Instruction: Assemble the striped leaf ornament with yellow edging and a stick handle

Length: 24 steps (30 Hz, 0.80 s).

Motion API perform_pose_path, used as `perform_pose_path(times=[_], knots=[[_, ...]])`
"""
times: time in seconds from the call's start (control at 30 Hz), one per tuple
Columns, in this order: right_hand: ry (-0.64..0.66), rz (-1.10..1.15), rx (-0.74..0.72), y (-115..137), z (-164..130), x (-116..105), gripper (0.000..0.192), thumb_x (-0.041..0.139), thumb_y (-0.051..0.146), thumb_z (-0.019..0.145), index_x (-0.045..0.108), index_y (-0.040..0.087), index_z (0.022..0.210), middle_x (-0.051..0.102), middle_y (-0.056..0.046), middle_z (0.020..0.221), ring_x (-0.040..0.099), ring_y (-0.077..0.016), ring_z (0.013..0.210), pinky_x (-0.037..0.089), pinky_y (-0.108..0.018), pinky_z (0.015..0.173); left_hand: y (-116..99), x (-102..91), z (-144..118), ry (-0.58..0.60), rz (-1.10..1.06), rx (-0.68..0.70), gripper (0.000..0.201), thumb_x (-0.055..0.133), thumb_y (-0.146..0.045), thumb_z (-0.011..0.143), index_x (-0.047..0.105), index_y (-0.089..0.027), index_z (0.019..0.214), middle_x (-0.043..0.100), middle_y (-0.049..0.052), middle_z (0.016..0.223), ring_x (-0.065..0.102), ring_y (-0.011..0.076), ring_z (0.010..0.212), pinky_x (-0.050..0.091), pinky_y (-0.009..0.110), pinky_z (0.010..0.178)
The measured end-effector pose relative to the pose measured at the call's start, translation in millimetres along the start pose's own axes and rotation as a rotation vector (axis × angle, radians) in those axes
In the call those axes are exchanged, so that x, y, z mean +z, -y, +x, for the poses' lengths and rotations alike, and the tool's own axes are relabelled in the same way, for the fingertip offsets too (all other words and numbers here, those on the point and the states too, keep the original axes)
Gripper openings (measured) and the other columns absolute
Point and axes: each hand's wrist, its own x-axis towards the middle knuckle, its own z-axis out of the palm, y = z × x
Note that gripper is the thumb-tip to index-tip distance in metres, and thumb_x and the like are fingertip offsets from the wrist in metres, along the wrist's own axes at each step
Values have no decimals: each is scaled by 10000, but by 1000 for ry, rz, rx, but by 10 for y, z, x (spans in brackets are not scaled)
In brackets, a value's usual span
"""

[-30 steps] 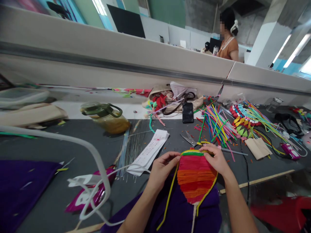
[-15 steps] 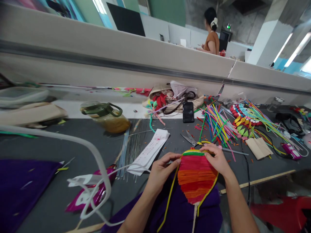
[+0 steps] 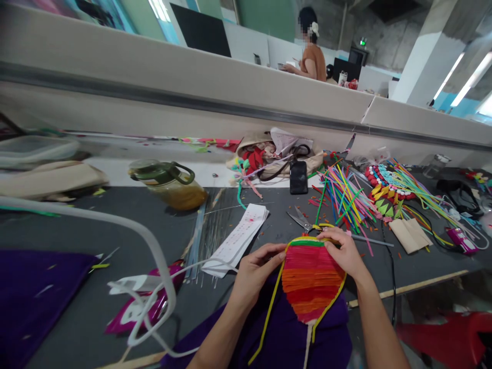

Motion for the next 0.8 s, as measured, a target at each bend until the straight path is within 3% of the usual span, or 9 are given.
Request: perform_pose_path(times=[0.8], knots=[[-1,-29,3,-13,-1,1,261,541,147,824,736,246,966,701,-56,1068,609,-218,1129,425,-382,1006,85,58,-7,-53,-48,-6,128,739,-250,707,779,-189,812,695,35,818,616,180,783,463,261,729]])
